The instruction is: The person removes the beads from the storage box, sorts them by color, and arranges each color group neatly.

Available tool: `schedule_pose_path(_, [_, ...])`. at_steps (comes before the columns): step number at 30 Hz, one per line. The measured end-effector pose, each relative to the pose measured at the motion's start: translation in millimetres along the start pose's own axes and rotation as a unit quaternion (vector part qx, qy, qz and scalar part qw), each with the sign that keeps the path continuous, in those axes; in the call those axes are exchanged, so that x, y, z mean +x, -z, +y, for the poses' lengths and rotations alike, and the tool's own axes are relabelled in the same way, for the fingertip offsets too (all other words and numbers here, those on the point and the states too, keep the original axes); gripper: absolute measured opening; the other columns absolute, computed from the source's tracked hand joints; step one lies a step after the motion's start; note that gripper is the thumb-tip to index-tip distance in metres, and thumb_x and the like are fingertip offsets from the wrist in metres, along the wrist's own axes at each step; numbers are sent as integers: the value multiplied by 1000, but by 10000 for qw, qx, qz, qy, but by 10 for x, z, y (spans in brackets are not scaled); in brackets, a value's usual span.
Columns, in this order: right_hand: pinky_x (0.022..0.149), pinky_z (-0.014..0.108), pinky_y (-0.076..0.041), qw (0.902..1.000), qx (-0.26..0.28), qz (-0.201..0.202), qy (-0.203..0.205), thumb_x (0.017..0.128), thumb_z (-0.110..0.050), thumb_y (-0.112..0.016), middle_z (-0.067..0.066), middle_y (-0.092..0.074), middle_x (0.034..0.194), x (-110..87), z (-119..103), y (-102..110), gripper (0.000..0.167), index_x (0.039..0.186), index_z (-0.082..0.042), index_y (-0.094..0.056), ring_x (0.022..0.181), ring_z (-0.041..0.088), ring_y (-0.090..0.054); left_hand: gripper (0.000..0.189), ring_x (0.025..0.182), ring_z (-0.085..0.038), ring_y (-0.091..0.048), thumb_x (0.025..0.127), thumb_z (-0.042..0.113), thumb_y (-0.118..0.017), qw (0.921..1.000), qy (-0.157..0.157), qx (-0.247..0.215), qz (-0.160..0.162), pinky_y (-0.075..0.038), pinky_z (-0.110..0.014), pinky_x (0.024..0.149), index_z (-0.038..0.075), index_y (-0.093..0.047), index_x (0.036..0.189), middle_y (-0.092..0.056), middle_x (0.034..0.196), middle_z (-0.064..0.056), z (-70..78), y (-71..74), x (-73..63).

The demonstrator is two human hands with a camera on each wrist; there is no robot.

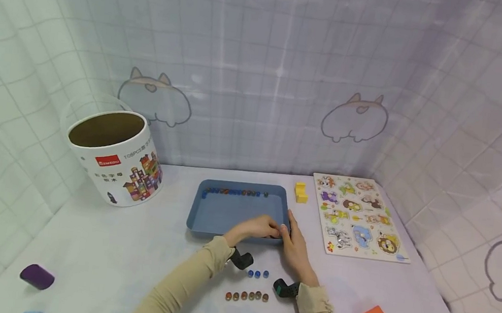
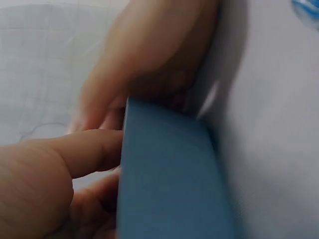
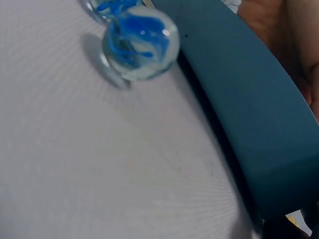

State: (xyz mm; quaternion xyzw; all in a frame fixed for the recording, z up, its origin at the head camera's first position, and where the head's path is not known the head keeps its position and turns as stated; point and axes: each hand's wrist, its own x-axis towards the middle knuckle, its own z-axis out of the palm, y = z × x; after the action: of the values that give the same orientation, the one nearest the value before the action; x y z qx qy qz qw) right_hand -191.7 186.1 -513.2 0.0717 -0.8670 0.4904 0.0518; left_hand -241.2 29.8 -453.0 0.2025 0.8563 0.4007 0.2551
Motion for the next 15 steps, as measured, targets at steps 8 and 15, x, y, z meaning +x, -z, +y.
schedule_pose_path(8, [117,55,-22,9999,-3,126,10,107,-32,-34,20,-24,159,24,7,35,56,155,-7,-21,145,40,-24,34,81,-26,-70,98,11,-53,9838,682,-1516,674,-57,-41,79,3,-61,129,-71,109,-15,67,527,133])
schedule_pose_path(15, [117,54,-21,9999,53,92,-41,107,-32,-35,19,-24,159,12,16,-39,55,155,-8,-21,146,39,-24,34,58,-13,-57,98,4,-48,9658,1080,-1750,1581,-55,-31,65,4,-61,129,-69,108,-19,-129,641,334])
